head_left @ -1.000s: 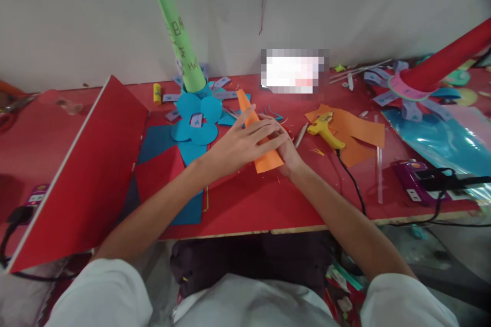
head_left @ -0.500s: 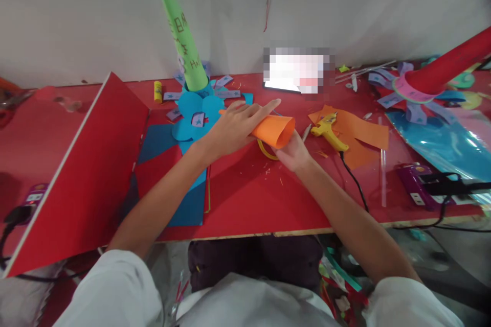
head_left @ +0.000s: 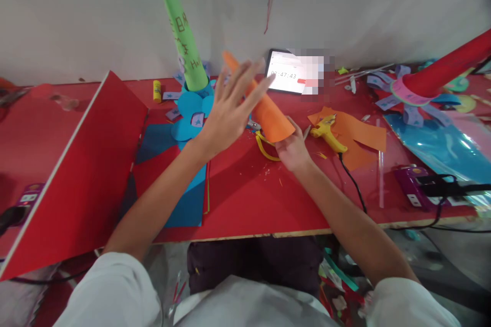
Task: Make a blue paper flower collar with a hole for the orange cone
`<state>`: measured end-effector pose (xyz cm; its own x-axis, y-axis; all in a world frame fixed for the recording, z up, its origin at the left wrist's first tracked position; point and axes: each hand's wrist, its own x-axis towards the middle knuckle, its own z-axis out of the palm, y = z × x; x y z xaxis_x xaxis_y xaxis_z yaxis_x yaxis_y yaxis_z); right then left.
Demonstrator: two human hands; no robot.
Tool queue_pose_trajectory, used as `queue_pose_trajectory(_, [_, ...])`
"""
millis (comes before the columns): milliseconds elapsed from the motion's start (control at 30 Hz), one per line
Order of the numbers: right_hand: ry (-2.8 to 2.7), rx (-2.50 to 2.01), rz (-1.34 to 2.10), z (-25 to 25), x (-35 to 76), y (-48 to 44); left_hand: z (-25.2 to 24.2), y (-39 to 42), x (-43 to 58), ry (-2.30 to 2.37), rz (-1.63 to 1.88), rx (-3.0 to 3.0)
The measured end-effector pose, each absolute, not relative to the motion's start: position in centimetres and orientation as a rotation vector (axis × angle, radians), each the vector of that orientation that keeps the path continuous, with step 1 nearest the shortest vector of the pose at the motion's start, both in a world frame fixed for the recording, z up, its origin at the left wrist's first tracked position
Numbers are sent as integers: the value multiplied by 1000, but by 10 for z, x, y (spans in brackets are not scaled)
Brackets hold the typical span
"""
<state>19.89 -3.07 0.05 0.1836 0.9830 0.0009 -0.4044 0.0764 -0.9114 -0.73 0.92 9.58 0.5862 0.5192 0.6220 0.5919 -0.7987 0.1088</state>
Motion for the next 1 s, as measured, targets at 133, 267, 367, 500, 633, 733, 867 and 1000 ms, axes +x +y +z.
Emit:
queue_pose_trajectory(133, [-734, -936, 1188, -2, 205, -26, 87, 5, 9, -1346, -1731, -2581])
queue_pose_trajectory(267, [-1016, -997, 998, 5, 203, -31, 60, 12, 26, -1591, -1948, -3191])
queue_pose_trajectory(367, [-1312, -1101, 806, 13, 204, -35, 47, 17, 31, -1615, -2056, -3232])
queue_pose_trajectory(500, [-1791, -1423, 421, 20, 217, -36, 59, 26, 19, -1712, -2383, -2931])
queue_pose_trajectory(633, [-2161, -1767, 174, 21, 226, -34, 94, 36, -7, -1782, -2621, -2637])
queue_pose_trajectory(733, [-2297, -1859, 114, 19, 225, -35, 113, 42, -26, -1630, -2838, -2554])
queue_pose_trajectory(867, [-2337, -1853, 106, 16, 227, -35, 116, 46, -37, -1655, -2636, -2586])
queue_pose_trajectory(1000, [-2342, -1787, 197, 13, 235, -30, 119, 41, -34, -1553, -2720, -2551])
